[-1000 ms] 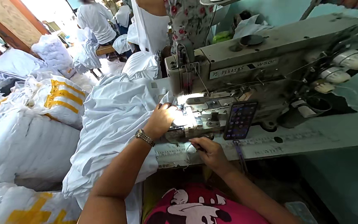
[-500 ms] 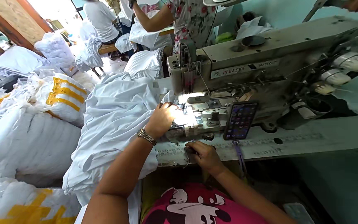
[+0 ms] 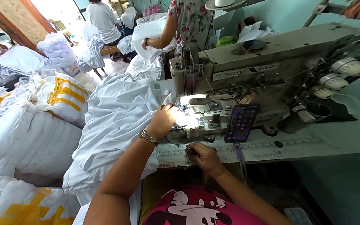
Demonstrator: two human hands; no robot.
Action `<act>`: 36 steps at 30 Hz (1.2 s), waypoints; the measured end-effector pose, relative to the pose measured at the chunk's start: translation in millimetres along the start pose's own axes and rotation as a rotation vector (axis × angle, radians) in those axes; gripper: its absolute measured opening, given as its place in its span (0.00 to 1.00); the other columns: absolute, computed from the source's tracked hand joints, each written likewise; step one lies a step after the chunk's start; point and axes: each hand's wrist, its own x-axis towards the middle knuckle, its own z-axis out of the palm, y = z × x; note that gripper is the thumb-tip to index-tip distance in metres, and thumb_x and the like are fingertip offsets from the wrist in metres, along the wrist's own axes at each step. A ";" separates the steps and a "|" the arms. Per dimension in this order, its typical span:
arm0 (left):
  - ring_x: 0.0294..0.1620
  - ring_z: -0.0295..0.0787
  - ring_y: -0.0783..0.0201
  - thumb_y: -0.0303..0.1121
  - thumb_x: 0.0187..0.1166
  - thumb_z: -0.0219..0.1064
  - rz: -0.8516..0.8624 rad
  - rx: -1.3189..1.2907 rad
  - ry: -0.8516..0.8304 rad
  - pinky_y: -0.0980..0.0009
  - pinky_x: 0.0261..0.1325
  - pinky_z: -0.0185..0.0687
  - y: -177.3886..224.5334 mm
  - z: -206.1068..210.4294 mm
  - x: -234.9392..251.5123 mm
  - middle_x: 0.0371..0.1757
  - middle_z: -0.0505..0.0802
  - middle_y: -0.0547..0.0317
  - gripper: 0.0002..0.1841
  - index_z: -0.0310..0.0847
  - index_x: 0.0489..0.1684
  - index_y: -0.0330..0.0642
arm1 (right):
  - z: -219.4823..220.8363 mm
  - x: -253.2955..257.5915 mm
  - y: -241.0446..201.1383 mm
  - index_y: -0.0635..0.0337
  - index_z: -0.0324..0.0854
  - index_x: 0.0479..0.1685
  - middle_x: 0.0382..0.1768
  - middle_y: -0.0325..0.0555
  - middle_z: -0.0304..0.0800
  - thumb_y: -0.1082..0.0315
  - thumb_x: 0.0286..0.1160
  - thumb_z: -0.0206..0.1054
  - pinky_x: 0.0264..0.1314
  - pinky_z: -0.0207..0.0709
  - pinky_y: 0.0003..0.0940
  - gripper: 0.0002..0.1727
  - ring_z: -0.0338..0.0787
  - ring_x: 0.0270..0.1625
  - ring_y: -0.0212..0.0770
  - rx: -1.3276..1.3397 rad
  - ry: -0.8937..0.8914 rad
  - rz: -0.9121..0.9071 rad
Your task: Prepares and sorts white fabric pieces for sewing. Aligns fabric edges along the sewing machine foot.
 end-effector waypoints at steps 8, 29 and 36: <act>0.72 0.83 0.49 0.21 0.80 0.60 -0.135 -0.093 -0.217 0.49 0.75 0.75 7.9 -22.5 14.5 0.62 0.91 0.49 0.13 0.90 0.53 0.37 | 3.2 -0.5 -4.1 0.58 0.93 0.41 0.36 0.45 0.94 0.60 0.73 0.60 0.41 0.89 0.39 0.17 0.95 0.38 0.42 -0.050 0.035 -0.035; 0.65 0.90 0.51 0.21 0.77 0.65 -0.140 0.076 0.561 0.57 0.72 0.83 -29.2 -31.3 -61.1 0.57 0.95 0.49 0.11 0.94 0.48 0.40 | -1.7 2.1 -13.5 0.65 0.92 0.41 0.36 0.52 0.95 0.66 0.69 0.67 0.42 0.89 0.49 0.12 0.95 0.38 0.51 -0.037 -0.018 0.002; 0.64 0.90 0.53 0.20 0.74 0.67 -0.146 0.089 0.651 0.59 0.71 0.82 -16.8 -17.1 -78.1 0.57 0.95 0.52 0.13 0.95 0.48 0.43 | -10.7 17.2 -25.2 0.60 0.87 0.65 0.53 0.53 0.95 0.46 0.79 0.62 0.54 0.87 0.59 0.29 0.95 0.52 0.55 -0.016 -0.086 0.115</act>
